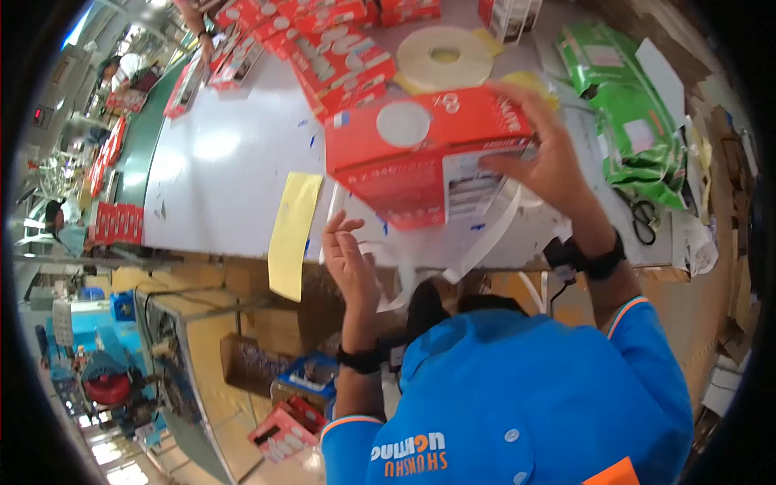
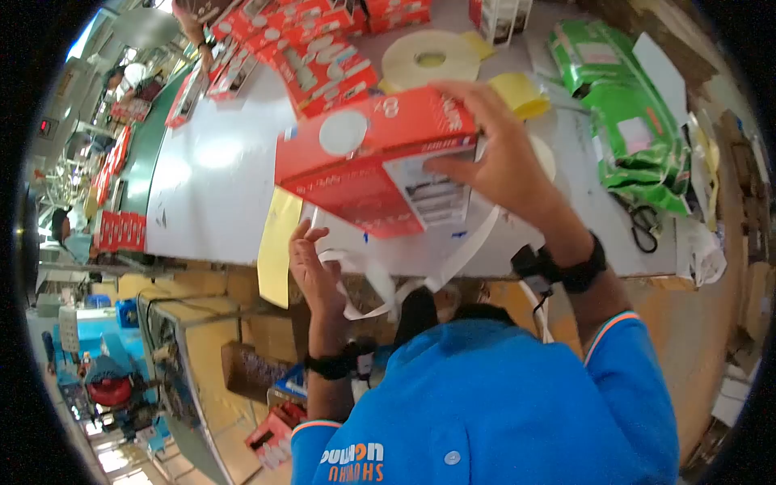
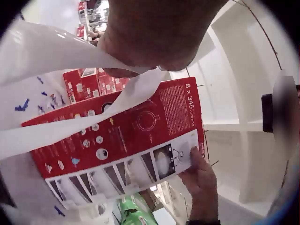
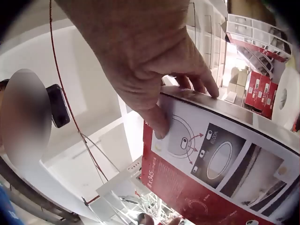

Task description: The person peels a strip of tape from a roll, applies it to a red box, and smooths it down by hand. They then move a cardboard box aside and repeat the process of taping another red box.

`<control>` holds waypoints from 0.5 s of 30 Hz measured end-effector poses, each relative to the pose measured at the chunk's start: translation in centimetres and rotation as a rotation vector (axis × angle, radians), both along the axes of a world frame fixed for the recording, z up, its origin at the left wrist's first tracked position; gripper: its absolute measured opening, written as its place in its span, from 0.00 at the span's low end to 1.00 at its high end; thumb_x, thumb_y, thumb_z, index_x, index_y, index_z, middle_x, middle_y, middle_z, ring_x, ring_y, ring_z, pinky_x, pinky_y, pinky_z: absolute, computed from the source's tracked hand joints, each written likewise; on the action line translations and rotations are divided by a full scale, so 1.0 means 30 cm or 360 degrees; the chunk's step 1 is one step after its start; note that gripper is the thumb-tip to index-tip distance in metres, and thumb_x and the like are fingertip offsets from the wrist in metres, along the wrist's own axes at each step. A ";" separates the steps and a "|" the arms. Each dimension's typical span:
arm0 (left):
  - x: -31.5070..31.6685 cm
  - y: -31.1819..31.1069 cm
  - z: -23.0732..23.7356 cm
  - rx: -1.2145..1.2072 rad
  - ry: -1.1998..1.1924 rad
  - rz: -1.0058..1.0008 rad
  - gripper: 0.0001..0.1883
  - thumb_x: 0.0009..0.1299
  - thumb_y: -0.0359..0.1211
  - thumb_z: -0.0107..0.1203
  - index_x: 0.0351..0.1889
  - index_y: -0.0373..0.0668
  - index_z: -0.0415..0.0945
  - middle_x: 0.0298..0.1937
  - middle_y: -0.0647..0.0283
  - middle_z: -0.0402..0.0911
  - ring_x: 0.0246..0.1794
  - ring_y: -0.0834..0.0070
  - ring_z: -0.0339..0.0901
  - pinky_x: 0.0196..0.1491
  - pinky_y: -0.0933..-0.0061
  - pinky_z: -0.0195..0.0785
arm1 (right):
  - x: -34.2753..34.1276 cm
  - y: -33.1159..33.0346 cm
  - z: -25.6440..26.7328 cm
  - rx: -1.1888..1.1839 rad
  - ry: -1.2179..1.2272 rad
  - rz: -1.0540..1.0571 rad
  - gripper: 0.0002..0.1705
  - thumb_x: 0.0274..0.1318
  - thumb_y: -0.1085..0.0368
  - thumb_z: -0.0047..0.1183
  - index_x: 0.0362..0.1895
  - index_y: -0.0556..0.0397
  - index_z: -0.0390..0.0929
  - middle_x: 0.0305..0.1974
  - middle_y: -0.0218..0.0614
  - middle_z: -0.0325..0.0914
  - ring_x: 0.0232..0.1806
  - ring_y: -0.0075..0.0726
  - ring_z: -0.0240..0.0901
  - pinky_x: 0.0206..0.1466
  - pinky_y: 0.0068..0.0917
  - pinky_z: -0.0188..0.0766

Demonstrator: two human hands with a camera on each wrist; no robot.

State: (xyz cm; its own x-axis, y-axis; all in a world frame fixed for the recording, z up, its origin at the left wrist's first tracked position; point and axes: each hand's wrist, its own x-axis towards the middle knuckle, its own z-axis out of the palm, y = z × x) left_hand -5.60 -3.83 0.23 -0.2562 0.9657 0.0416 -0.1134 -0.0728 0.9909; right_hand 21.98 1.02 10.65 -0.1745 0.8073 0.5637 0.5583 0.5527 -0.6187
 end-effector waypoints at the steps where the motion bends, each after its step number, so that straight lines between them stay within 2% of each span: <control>1: 0.023 -0.043 0.017 -0.0172 -0.0186 0.0061 0.25 0.72 0.52 0.39 0.57 0.43 0.63 0.42 0.67 0.73 0.30 0.84 0.68 0.26 0.83 0.62 | -0.004 -0.009 -0.010 -0.0080 0.0139 0.0022 0.44 0.33 0.66 0.68 0.60 0.50 0.62 0.55 0.43 0.65 0.56 0.47 0.64 0.58 0.35 0.62; 2: 0.054 -0.071 0.037 -0.0324 -0.0404 0.0148 0.29 0.72 0.58 0.32 0.54 0.45 0.64 0.38 0.69 0.71 0.29 0.83 0.69 0.26 0.83 0.62 | -0.010 -0.021 -0.017 -0.0160 0.0269 0.0039 0.45 0.34 0.66 0.68 0.61 0.50 0.62 0.55 0.42 0.65 0.56 0.47 0.64 0.58 0.35 0.62; 3: 0.062 -0.089 0.018 -0.0270 -0.0625 0.0164 0.26 0.73 0.56 0.32 0.51 0.45 0.64 0.36 0.69 0.70 0.29 0.82 0.69 0.27 0.83 0.63 | -0.017 -0.032 -0.016 -0.0223 0.0387 0.0053 0.45 0.34 0.66 0.68 0.61 0.50 0.62 0.56 0.42 0.65 0.56 0.46 0.64 0.58 0.35 0.63; 4: 0.075 -0.109 0.039 -0.0320 -0.0628 0.0178 0.25 0.73 0.55 0.31 0.49 0.46 0.64 0.35 0.69 0.69 0.29 0.82 0.69 0.27 0.82 0.63 | -0.024 -0.045 -0.010 -0.0183 0.0281 -0.0002 0.45 0.36 0.67 0.67 0.62 0.50 0.60 0.56 0.41 0.64 0.56 0.46 0.64 0.58 0.35 0.64; 7: 0.086 -0.146 0.081 -0.0300 -0.0700 0.0115 0.22 0.75 0.53 0.28 0.46 0.46 0.64 0.32 0.69 0.67 0.31 0.82 0.68 0.30 0.81 0.64 | -0.027 -0.070 -0.014 -0.0100 -0.0024 -0.0176 0.46 0.38 0.74 0.65 0.65 0.51 0.57 0.63 0.39 0.59 0.61 0.33 0.61 0.61 0.29 0.63; 10: 0.077 -0.164 0.064 -0.0120 -0.0681 -0.0015 0.20 0.75 0.51 0.27 0.43 0.46 0.63 0.31 0.69 0.65 0.31 0.82 0.65 0.34 0.80 0.64 | -0.072 -0.116 -0.011 0.0159 0.0072 -0.0276 0.43 0.41 0.74 0.63 0.64 0.53 0.58 0.63 0.40 0.57 0.64 0.34 0.56 0.62 0.31 0.62; 13: 0.074 -0.195 0.072 0.0028 -0.0566 -0.0093 0.18 0.76 0.48 0.28 0.41 0.46 0.62 0.31 0.68 0.64 0.30 0.82 0.63 0.37 0.80 0.63 | -0.093 -0.197 0.011 0.0440 -0.0103 -0.0475 0.39 0.41 0.75 0.61 0.61 0.55 0.60 0.64 0.42 0.55 0.64 0.34 0.56 0.60 0.32 0.64; 14: 0.077 -0.201 0.080 0.0066 -0.0520 -0.0130 0.17 0.76 0.48 0.29 0.41 0.45 0.62 0.31 0.67 0.64 0.30 0.82 0.62 0.38 0.79 0.63 | -0.091 -0.247 0.001 0.0449 -0.0159 -0.0472 0.33 0.44 0.73 0.58 0.58 0.57 0.63 0.59 0.45 0.62 0.58 0.34 0.62 0.57 0.31 0.65; 15: 0.078 -0.201 0.078 0.0167 -0.0470 -0.0167 0.17 0.76 0.47 0.29 0.41 0.45 0.61 0.31 0.66 0.63 0.30 0.82 0.61 0.38 0.79 0.62 | -0.097 -0.324 0.004 -0.0071 -0.0023 -0.0250 0.25 0.47 0.68 0.58 0.52 0.55 0.68 0.51 0.43 0.68 0.51 0.34 0.66 0.52 0.29 0.65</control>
